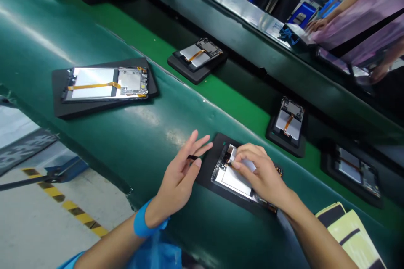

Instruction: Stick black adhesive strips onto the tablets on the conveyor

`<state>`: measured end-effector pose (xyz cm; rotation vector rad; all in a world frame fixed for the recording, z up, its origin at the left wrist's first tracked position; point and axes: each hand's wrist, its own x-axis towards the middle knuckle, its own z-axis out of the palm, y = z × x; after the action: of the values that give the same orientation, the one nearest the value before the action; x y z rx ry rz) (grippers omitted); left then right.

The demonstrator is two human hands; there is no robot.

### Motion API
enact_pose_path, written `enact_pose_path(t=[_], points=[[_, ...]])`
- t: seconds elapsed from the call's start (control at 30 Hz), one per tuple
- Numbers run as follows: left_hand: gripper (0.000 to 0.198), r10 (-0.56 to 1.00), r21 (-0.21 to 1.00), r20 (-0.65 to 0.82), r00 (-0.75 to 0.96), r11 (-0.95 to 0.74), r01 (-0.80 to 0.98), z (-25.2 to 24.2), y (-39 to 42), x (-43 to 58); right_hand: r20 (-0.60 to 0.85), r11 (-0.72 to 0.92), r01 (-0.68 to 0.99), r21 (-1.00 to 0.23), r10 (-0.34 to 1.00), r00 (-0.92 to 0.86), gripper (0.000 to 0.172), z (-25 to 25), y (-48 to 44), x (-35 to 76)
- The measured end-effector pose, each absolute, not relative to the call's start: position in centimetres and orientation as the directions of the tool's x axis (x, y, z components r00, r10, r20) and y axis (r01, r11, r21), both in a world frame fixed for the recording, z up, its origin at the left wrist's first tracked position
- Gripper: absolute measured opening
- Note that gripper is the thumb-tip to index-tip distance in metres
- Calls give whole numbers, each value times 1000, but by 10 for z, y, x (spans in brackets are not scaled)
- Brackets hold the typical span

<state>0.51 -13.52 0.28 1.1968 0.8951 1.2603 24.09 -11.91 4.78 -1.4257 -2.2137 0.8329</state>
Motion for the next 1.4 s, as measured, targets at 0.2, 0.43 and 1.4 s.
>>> enact_pose_path(t=[0.2, 0.43, 1.4], points=[[59, 809, 759, 344, 477, -538, 366, -16, -133, -10, -174, 402, 758, -513, 816, -551, 12, 42, -110, 243], [55, 710, 665, 263, 654, -625, 410, -22, -130, -3, -231, 418, 791, -446, 800, -553, 9, 39, -99, 240], [62, 683, 357, 423, 595, -729, 584, -16, -103, -4, -129, 618, 778, -117, 767, -629, 68, 14, -164, 263]])
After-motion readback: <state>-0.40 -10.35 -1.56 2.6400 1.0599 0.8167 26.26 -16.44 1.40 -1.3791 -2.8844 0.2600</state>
